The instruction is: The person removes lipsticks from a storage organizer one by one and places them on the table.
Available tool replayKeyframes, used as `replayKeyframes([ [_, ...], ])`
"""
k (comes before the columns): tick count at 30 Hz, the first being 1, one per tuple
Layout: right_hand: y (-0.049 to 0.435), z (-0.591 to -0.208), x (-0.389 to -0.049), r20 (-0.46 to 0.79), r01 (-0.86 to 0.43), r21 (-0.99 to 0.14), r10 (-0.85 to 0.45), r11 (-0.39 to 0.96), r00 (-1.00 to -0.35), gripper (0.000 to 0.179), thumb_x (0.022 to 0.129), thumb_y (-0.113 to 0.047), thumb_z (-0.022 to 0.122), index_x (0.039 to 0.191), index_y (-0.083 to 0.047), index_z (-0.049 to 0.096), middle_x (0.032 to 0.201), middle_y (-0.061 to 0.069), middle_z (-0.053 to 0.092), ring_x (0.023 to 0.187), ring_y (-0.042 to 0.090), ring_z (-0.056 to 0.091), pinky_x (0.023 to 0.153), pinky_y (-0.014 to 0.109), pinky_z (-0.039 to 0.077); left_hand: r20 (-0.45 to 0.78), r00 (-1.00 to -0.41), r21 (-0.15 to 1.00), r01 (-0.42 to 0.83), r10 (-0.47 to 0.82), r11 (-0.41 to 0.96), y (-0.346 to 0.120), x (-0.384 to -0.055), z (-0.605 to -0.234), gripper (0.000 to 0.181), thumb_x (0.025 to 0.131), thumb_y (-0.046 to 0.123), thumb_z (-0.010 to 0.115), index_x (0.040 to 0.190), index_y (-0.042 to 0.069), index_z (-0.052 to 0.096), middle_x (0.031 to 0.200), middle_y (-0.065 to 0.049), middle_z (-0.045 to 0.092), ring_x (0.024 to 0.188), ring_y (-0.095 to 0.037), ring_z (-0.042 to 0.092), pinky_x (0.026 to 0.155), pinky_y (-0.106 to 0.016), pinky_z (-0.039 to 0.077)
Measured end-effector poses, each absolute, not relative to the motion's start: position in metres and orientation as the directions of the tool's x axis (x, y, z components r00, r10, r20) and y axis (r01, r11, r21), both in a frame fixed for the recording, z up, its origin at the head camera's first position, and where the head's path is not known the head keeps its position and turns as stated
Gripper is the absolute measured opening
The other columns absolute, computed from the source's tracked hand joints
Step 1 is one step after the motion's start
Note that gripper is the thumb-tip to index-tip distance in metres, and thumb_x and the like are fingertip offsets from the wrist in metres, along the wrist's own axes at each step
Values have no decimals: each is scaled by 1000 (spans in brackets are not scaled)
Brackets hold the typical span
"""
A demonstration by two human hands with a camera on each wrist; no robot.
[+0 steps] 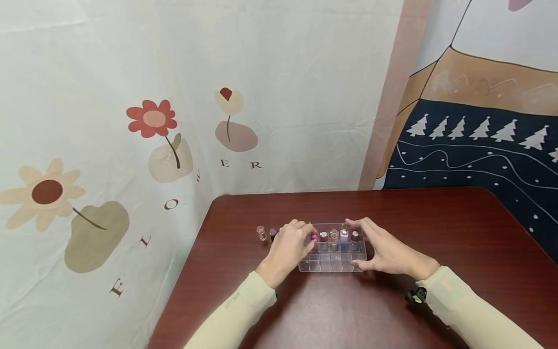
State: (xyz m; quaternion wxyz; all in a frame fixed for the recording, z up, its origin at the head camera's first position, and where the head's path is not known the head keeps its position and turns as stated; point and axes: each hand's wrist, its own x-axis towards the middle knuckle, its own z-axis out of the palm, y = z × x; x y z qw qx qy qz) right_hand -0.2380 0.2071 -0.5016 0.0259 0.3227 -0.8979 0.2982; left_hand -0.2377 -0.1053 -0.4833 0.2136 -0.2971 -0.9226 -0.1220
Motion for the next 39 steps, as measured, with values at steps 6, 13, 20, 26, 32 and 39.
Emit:
replayKeyframes([
  [6,206,-503,-237,253,-602,-519,-563,607,-787,104,85,-31,105,169,-12,47,164,7,60,141,23,70,117,57,64,465,-742,133,598,483,790,-107,-238,-484,9,100,20,95,104,19,87,91,5,81,89,-19,74,78,-38,66],
  [13,206,-506,-237,280,-616,-552,-571,562,-772,102,86,-25,105,168,-8,47,163,12,59,139,28,72,110,53,68,488,-733,141,602,474,786,-107,-236,-484,10,99,18,95,104,19,87,92,4,81,88,-19,75,79,-39,67],
  [20,205,-504,-239,284,-616,-561,-570,553,-771,101,87,-26,105,168,-9,48,163,13,59,137,29,72,108,53,68,535,-714,141,603,452,785,-108,-237,-482,15,95,18,98,104,18,86,91,4,80,86,-17,72,79,-35,65],
  [26,205,-504,-239,283,-615,-562,-570,553,-771,101,86,-27,105,168,-10,47,163,13,59,136,29,73,108,53,69,547,-720,182,601,428,778,-110,-236,-478,15,95,16,97,107,17,87,92,3,80,86,-17,69,77,-32,63],
  [32,205,-506,-237,282,-618,-554,-573,558,-770,101,86,-25,105,168,-8,48,163,15,59,136,29,73,108,53,68,572,-710,223,617,411,755,-111,-233,-474,17,95,15,98,108,16,87,93,1,80,85,-17,67,75,-30,62],
  [39,207,-504,-236,256,-592,-566,-561,573,-787,102,86,-27,106,168,-11,47,163,11,58,137,28,71,109,54,68,594,-694,233,633,407,739,-112,-234,-471,17,95,17,98,108,17,86,97,0,81,86,-17,68,76,-31,63],
])
